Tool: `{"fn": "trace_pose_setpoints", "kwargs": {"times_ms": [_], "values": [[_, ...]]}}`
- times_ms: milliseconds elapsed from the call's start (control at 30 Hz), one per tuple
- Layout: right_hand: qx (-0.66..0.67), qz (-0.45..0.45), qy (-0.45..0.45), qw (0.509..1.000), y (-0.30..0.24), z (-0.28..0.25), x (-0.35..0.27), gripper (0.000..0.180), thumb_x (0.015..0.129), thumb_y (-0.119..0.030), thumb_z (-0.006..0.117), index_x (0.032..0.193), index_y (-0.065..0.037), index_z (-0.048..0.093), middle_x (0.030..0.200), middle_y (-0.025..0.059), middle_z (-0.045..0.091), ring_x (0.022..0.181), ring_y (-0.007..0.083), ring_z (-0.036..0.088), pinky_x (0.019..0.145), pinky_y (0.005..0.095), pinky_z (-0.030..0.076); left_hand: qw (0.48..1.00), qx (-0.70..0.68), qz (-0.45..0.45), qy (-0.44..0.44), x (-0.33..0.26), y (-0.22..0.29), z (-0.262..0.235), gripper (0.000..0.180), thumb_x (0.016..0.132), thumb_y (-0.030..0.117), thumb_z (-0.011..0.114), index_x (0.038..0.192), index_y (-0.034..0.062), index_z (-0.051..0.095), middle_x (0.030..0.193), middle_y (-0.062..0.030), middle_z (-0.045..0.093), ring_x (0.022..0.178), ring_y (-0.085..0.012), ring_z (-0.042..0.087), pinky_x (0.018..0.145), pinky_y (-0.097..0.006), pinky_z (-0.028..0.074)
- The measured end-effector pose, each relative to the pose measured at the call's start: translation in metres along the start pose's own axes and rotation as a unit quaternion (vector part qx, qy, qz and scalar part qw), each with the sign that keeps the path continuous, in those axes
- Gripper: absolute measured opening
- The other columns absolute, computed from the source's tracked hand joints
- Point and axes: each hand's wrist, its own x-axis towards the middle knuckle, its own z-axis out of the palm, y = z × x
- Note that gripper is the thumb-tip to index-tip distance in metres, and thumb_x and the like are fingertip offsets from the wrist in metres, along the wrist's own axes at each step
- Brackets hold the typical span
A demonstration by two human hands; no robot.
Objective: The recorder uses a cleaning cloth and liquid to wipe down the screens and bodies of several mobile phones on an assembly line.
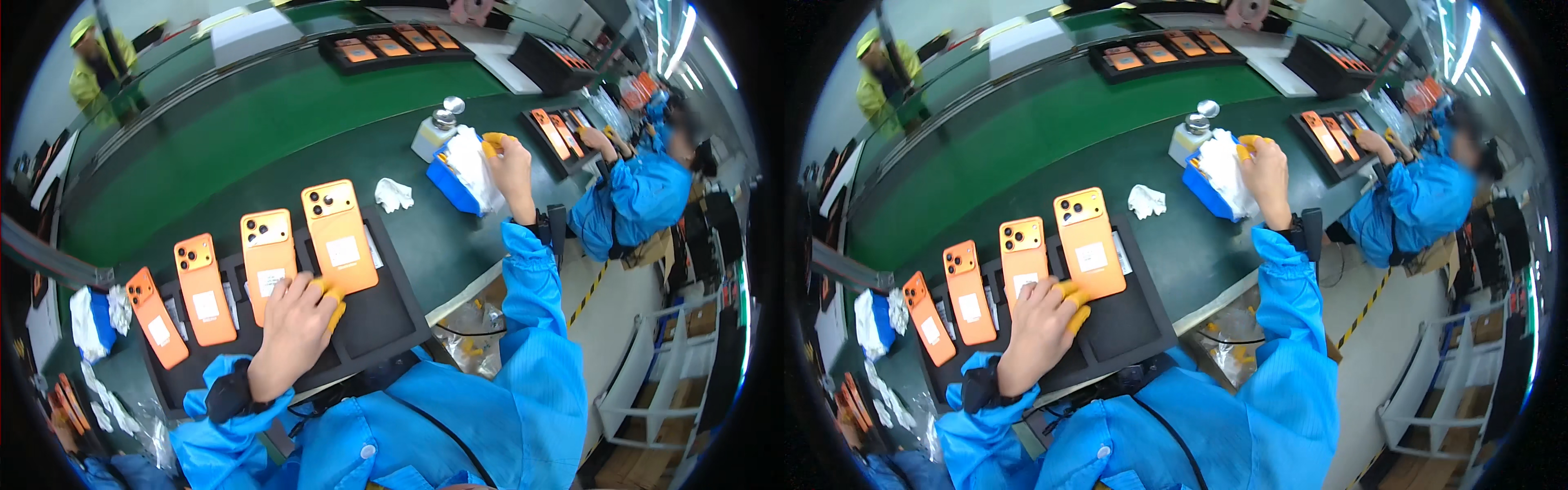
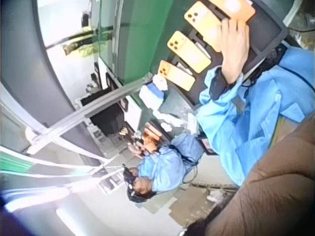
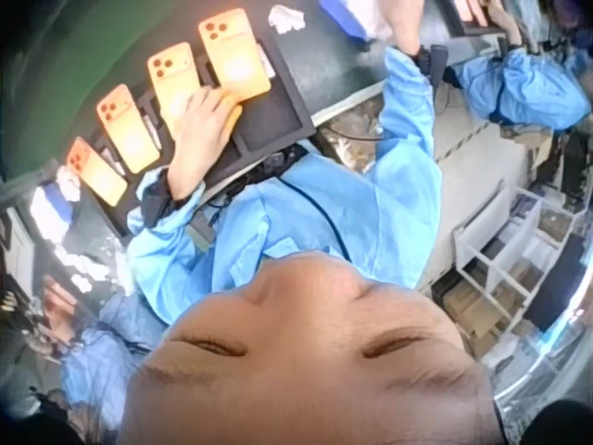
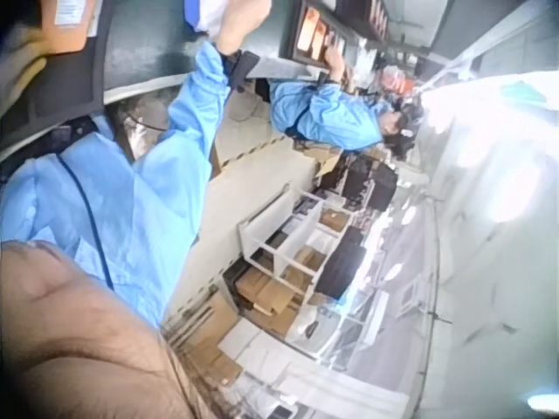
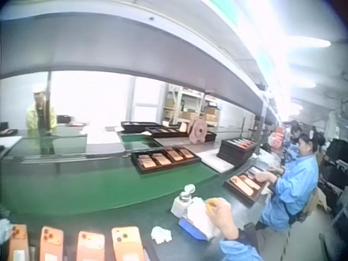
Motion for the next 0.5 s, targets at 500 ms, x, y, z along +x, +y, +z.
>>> {"fn": "trace_pose_setpoints", "kwargs": {"times_ms": [500], "values": [[-0.091,0.022,-0.062,0.994,0.021,0.004,0.011,0.022,0.077,-0.003,0.058,0.097,0.003,0.066,0.093,0.0235,0.066,0.089,0.0392,0.064,0.078,0.0441,0.050,0.970,0.161,-0.155,0.096,0.016,-0.032,0.027,0.040,0.078,0.036,0.071,0.109,0.0113,0.067,0.113,-0.0007,0.061,0.127,-0.0247,0.040,0.084,-0.046,0.025]]}}
